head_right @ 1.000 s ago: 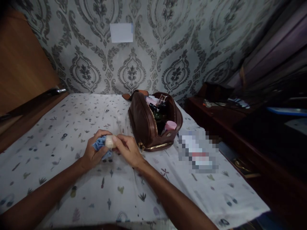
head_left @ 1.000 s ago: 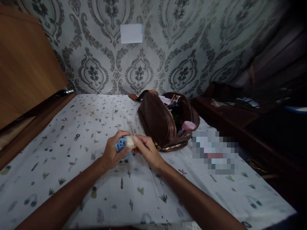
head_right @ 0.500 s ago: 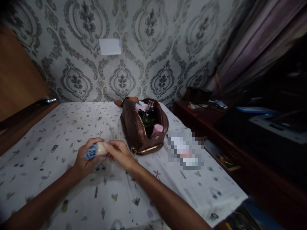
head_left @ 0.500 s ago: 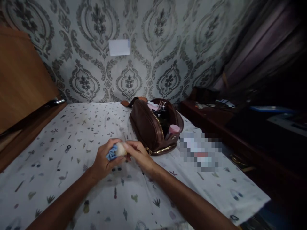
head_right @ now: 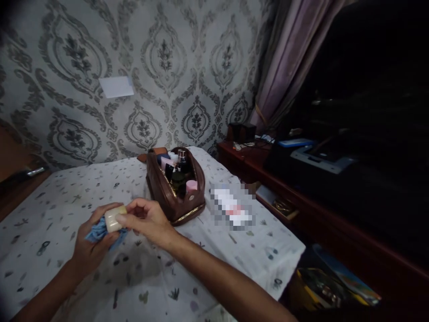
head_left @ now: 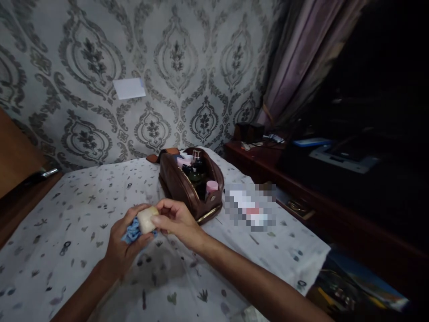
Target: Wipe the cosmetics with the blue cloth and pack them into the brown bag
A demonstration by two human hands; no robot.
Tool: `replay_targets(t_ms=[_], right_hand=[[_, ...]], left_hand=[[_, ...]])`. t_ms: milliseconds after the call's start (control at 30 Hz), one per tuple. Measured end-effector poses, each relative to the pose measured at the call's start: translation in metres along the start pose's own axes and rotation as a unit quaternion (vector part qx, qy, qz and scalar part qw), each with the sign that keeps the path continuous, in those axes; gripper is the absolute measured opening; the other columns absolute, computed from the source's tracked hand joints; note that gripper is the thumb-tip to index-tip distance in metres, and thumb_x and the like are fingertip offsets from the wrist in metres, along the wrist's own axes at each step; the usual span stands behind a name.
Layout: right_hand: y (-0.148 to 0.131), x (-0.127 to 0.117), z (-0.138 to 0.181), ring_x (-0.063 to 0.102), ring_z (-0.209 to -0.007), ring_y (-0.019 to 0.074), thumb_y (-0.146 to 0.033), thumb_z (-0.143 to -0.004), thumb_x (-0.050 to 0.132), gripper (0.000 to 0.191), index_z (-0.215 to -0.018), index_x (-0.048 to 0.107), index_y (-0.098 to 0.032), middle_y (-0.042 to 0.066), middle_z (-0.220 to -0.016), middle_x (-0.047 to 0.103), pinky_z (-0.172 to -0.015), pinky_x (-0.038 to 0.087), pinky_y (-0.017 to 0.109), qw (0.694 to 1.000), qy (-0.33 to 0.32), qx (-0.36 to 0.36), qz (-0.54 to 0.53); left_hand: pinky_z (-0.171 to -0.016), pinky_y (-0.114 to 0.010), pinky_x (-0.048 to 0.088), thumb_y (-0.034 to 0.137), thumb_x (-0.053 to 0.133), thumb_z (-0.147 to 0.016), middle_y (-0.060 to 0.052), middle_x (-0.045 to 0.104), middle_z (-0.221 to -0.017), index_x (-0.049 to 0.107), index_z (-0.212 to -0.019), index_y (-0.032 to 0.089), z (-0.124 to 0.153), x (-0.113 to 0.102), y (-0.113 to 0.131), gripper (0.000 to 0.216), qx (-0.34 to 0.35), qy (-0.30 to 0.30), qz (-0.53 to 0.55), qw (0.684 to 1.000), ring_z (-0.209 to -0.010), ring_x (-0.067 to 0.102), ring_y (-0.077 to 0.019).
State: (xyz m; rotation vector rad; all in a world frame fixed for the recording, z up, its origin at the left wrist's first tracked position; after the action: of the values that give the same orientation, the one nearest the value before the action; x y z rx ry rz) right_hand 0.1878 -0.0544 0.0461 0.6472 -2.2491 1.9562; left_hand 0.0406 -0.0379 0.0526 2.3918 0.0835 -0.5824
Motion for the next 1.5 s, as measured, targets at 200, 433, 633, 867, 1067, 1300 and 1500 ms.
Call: replay_targets(t_ms=[200,433,633,867,1067,1300,1500], right_hand=[[-0.041,-0.019,0.023,0.046,-0.054,0.0074,-0.058,-0.066,0.082,0.047,-0.078,0.059,-0.019,-0.005,-0.066,0.056,-0.049,0.034,0.021,0.998,0.034,-0.034,0.03],[-0.094,-0.07,0.038,0.049,-0.056,0.0087,-0.05,-0.074,0.078,0.036,-0.084,0.064,-0.019,-0.003,-0.069,0.059,-0.049,0.037,0.021,0.974,0.147,-0.128,0.118],[-0.112,-0.107,0.029,0.06,-0.074,0.0143,-0.039,-0.077,0.077,0.029,-0.094,0.064,-0.019,0.002,-0.086,0.066,-0.059,0.048,0.025,0.95,0.16,-0.166,0.212],[-0.124,-0.112,0.005,0.059,-0.08,0.016,-0.015,-0.082,0.071,0.027,-0.108,0.065,-0.021,0.002,-0.096,0.063,-0.068,0.044,0.027,0.792,0.033,-0.218,0.57],[-0.113,-0.102,-0.024,0.058,-0.073,0.0164,-0.002,-0.079,0.065,0.014,-0.082,0.065,-0.016,0.005,-0.088,0.065,-0.059,0.037,0.026,0.706,-0.127,-0.136,0.683],[-0.095,-0.092,-0.04,0.062,-0.077,0.0173,-0.001,-0.088,0.053,0.018,-0.092,0.069,-0.007,0.012,-0.096,0.069,-0.059,0.036,0.028,0.604,-0.265,-0.051,0.75],[-0.091,-0.092,-0.044,0.065,-0.086,0.0204,-0.001,-0.086,0.054,0.022,-0.099,0.07,-0.009,0.012,-0.108,0.069,-0.054,0.033,0.029,0.569,-0.259,-0.028,0.78]], left_hand=[[-0.058,-0.024,0.05,0.063,0.062,-0.084,-0.004,0.072,-0.084,0.063,-0.115,0.02,-0.031,0.022,0.017,0.053,-0.003,-0.08,0.02,0.997,-0.066,0.066,-0.0181],[-0.067,-0.026,0.053,0.051,0.05,-0.095,-0.007,0.072,-0.098,0.059,-0.129,0.023,-0.067,0.058,0.029,0.045,0.105,-0.173,-0.195,0.96,-0.082,0.068,-0.0213],[-0.059,-0.022,0.049,0.04,0.041,-0.101,-0.007,0.064,-0.094,0.048,-0.142,0.023,-0.062,0.069,0.015,0.044,0.182,-0.172,-0.327,0.912,-0.079,0.065,-0.0183],[-0.061,-0.022,0.048,0.032,0.048,-0.1,-0.006,0.062,-0.092,0.043,-0.143,0.024,-0.055,0.07,0.011,0.044,0.193,-0.153,-0.295,0.923,-0.074,0.064,-0.0162],[-0.057,-0.022,0.047,0.031,0.047,-0.101,-0.006,0.063,-0.09,0.042,-0.144,0.023,-0.057,0.075,0.012,0.045,0.184,-0.145,-0.284,0.93,-0.069,0.063,-0.015],[-0.057,-0.021,0.046,0.027,0.047,-0.101,-0.006,0.061,-0.089,0.04,-0.147,0.019,-0.056,0.075,0.012,0.047,0.191,-0.151,-0.28,0.929,-0.068,0.06,-0.0137],[-0.057,-0.021,0.046,0.026,0.047,-0.101,-0.005,0.059,-0.086,0.039,-0.147,0.018,-0.055,0.075,0.012,0.048,0.188,-0.154,-0.274,0.931,-0.068,0.059,-0.0142]])
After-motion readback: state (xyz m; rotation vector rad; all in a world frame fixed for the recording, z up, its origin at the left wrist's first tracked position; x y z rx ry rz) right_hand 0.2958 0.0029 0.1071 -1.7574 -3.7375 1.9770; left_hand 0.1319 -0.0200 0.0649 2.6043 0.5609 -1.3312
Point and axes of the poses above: each hand's wrist, its own z-axis away from the middle knuckle, its own x-axis out of the palm, y = z × x, the point moved 4 cm from there along -z, towards the middle knuckle
